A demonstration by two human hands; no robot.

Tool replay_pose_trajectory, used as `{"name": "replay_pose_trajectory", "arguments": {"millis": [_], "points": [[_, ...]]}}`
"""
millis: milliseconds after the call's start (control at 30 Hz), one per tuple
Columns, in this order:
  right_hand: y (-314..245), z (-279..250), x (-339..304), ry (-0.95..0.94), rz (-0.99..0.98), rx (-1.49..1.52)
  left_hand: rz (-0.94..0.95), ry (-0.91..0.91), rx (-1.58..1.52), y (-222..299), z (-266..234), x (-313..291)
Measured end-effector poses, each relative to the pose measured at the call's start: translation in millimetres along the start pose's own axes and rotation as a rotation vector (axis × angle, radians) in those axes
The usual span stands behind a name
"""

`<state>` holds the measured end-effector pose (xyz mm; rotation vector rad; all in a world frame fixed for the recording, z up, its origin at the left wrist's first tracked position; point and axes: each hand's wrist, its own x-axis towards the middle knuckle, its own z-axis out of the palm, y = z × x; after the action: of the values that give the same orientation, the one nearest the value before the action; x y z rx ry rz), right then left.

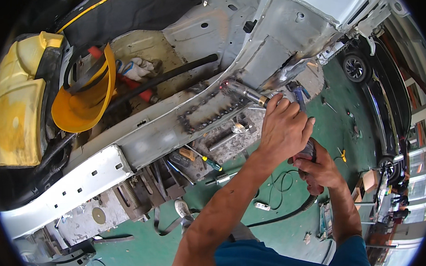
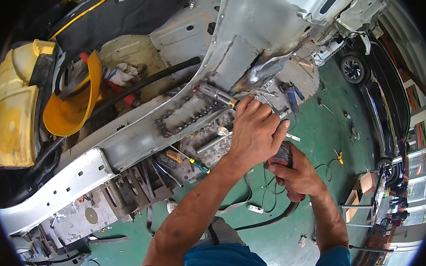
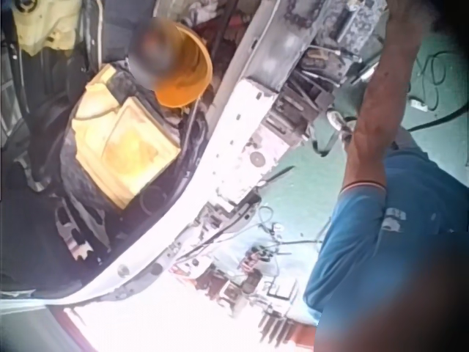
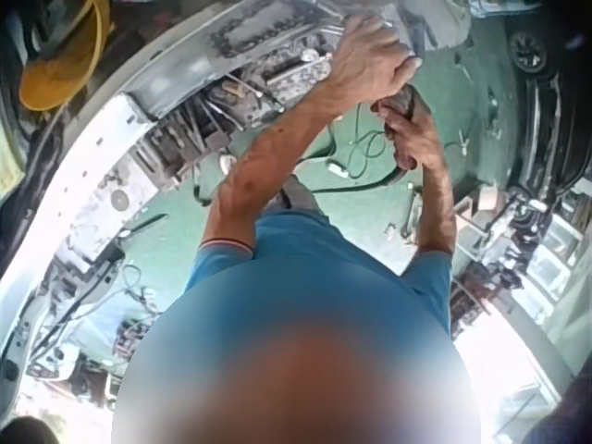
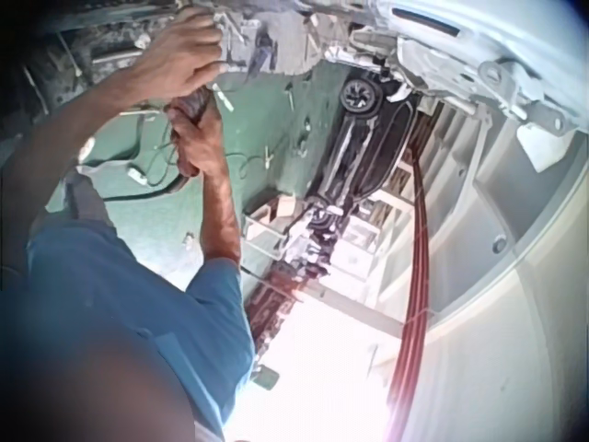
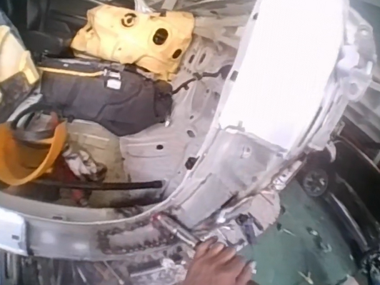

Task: The person welds a seam on a car frame using a welding torch, then uses a hammer to tap the weld area and a screwdriver to scrape the surface. Another person briefly assists by hammering the same area.

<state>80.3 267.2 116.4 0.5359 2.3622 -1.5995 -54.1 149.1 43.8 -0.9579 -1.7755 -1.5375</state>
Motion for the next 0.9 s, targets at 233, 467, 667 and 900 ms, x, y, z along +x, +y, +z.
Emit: {"name": "replay_pose_trajectory", "arguments": {"millis": [233,467,667,900], "points": [[-27,8,-11,0.041,0.039,-0.104,0.0,0.079,-0.06,1,-6,6],[-38,20,-18,0.082,0.037,-0.137,-0.009,0.092,-0.111,1,-13,7],[-46,26,-24,0.111,0.027,-0.171,-0.027,0.087,-0.125,4,-21,9],[-56,30,-29,0.113,0.019,-0.229,-0.013,0.136,-0.161,3,-23,12]]}}
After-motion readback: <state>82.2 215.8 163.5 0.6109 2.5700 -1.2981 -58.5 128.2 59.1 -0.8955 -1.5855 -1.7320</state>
